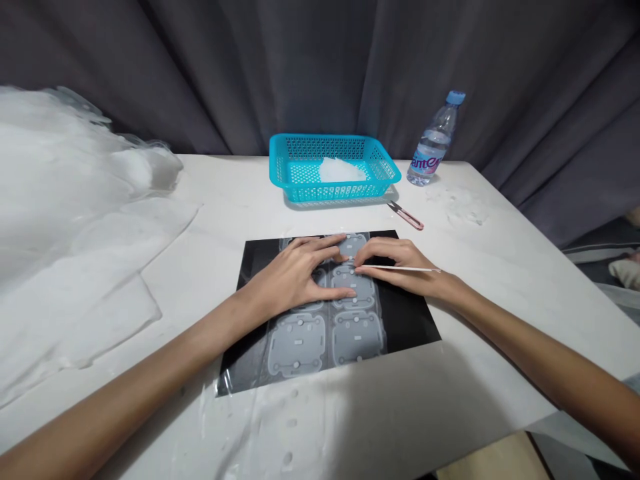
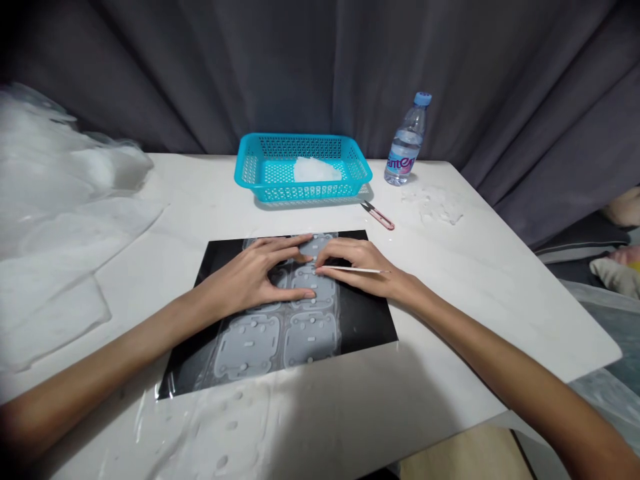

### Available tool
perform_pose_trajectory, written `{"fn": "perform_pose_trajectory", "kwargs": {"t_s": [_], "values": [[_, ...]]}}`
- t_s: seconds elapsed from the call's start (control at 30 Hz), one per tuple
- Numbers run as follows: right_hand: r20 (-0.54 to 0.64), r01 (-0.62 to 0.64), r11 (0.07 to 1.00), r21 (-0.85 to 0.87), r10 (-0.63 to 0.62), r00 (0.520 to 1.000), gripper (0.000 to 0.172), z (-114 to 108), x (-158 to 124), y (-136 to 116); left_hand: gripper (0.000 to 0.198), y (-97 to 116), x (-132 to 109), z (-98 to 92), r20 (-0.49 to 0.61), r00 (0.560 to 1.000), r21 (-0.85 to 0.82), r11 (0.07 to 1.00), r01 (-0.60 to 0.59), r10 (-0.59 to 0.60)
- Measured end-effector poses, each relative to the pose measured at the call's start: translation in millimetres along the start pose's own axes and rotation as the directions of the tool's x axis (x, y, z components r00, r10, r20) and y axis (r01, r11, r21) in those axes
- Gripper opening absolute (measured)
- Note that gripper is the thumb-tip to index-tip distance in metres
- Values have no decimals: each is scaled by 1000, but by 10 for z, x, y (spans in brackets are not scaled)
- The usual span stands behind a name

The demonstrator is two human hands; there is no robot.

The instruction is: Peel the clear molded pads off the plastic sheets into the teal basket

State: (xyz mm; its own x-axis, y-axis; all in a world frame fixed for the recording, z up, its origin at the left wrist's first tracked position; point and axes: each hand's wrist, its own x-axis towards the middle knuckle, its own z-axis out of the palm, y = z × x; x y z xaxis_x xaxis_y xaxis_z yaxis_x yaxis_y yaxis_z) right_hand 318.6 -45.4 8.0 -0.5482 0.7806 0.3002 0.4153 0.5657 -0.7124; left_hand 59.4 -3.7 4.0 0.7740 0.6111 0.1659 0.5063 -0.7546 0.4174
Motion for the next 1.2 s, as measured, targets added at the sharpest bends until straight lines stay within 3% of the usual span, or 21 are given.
{"fn": "perform_pose_trajectory", "kwargs": {"t_s": [0.27,0.4,0.6,0.87,1.07,1.2], "values": [[30,96,987,-129,-93,995,14,13,-2,2,69,12,-9,-14,2,1000,38,999,-8,8],[68,57,986,-158,-47,997,16,-119,-65,-36,69,11,-4,-10,10,1000,35,999,-3,2],[-146,-58,998,32,62,987,9,-238,-129,-119,71,10,-14,0,-1,1000,40,999,27,-27],[-3,-19,999,-45,19,1000,14,-4,-106,21,73,17,-37,14,-13,999,35,998,48,-48],[52,130,969,-210,-122,991,14,17,-50,33,69,-21,-44,29,-6,999,-55,997,48,-48],[67,159,911,-380,-144,987,23,54,26,38,92,-4,-43,21,7,994,-148,983,107,-107]]}}
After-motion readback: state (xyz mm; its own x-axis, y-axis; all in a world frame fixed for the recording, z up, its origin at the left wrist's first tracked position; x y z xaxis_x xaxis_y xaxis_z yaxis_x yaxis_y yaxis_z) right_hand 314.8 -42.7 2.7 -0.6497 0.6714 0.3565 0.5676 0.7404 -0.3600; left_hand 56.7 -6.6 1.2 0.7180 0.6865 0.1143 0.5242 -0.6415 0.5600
